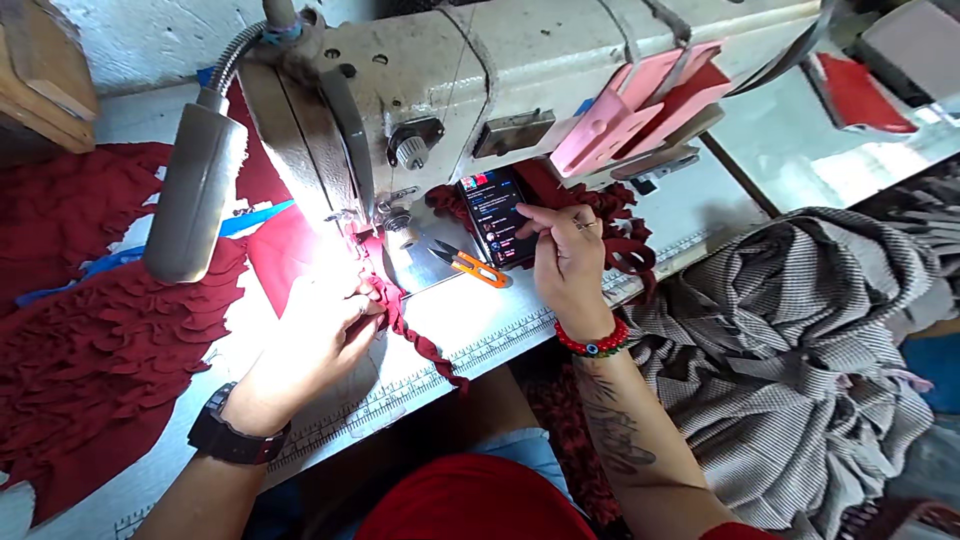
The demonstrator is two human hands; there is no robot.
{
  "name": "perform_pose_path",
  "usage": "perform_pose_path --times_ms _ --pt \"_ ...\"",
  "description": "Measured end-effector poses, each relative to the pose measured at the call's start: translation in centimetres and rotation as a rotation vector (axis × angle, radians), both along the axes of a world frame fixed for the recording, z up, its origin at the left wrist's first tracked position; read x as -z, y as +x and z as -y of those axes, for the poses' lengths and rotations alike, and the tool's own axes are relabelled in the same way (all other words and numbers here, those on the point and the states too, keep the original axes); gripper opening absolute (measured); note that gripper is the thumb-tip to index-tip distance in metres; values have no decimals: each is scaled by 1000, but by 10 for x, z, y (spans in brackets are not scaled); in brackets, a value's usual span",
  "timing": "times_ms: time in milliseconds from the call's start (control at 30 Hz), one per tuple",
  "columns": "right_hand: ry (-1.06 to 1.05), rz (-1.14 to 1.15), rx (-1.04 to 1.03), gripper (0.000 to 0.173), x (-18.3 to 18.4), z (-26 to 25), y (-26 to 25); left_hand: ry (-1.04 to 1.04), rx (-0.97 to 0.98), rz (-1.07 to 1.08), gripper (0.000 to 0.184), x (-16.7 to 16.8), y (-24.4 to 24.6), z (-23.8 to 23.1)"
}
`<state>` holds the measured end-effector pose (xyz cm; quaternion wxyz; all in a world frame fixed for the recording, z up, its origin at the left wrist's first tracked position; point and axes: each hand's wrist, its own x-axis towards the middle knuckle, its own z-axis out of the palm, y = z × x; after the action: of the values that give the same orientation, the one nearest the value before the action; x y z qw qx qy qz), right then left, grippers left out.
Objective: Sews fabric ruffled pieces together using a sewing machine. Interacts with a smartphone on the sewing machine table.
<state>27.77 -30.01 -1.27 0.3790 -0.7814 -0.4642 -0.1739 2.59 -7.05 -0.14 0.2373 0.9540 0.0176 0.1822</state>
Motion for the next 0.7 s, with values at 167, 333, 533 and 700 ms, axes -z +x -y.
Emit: perform_pose_path --times_ms 167,333,533,700 --pt "-25 -6 7 45 0 0 -1 9 -4 -9 23 -1 0 0" --pt "-29 -10 2 44 0 0 0 6 -4 -9 23 -1 0 1" --pt "-27 -16 -5 45 0 -1 0 8 -4 -10 23 -1 0 0" --pt "-29 -20 -5 44 0 -1 -1 9 -3 -2 23 -1 0 0"
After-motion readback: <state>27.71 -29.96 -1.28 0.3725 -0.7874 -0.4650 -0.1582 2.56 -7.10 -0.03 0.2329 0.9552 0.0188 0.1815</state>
